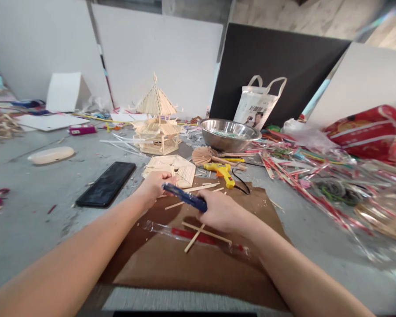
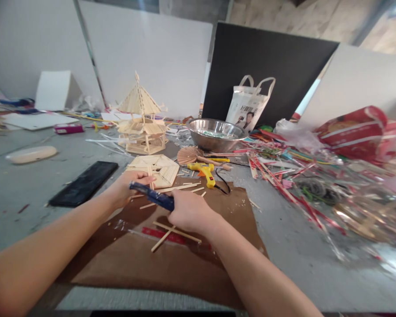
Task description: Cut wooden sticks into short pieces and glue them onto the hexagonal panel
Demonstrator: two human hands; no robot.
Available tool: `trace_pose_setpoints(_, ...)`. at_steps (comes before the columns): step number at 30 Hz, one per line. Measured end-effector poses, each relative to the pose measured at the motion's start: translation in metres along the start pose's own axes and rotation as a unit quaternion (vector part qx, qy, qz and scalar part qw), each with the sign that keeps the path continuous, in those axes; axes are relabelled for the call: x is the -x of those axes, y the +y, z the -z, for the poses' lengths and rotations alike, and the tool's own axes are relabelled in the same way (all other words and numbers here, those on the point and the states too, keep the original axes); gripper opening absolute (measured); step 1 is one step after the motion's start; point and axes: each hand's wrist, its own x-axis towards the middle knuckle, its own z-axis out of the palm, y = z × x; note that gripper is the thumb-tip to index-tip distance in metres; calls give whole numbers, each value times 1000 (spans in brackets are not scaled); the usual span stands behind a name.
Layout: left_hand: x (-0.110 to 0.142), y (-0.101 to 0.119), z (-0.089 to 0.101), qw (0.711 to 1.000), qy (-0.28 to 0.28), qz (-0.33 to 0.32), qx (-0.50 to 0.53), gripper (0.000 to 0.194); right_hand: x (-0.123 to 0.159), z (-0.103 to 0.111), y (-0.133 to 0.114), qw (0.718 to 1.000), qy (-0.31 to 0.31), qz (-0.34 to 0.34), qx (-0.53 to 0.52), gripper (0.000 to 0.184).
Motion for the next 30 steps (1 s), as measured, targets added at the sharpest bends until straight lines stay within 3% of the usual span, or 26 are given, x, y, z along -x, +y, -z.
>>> trace_pose_setpoints(3, -1, 3, 3, 996, -1, 47, 71, 22, 4, -4, -7, 999, -14, 32, 30, 27)
trace_pose_setpoints(6, -1, 4, 4, 993, 24, 40, 108, 20, 7, -7, -10, 997, -25, 62, 48, 27)
trace_pose_setpoints(11, 0, 3, 2, 992, 44, 24, 116, 23, 10, -9, -15, 990, -35, 86, 104, 19)
trace_pose_setpoints(16, -2, 2, 3, 994, 34, 22, 97, 25, 8, -7, -11, 994, -19, 72, 81, 19)
trace_pose_setpoints(19, -2, 1, 2, 997, 16, 1, 72, 24, 3, -3, -3, 997, 43, 54, 26, 24)
trace_pose_setpoints(21, 1, 2, 0, 997, 2, -34, 64, 22, 0, 1, 3, 990, 129, 50, -38, 25)
trace_pose_setpoints(25, 11, 6, -12, 994, -57, -78, 50, 22, -7, 4, 13, 925, 314, 77, -200, 14)
trace_pose_setpoints(27, 17, 7, -18, 991, -87, -100, 24, 22, -10, 3, 15, 891, 351, 95, -271, 10)
trace_pose_setpoints(30, 21, 7, -24, 977, -128, -163, -55, 19, -13, -2, 15, 858, 356, 113, -353, 9)
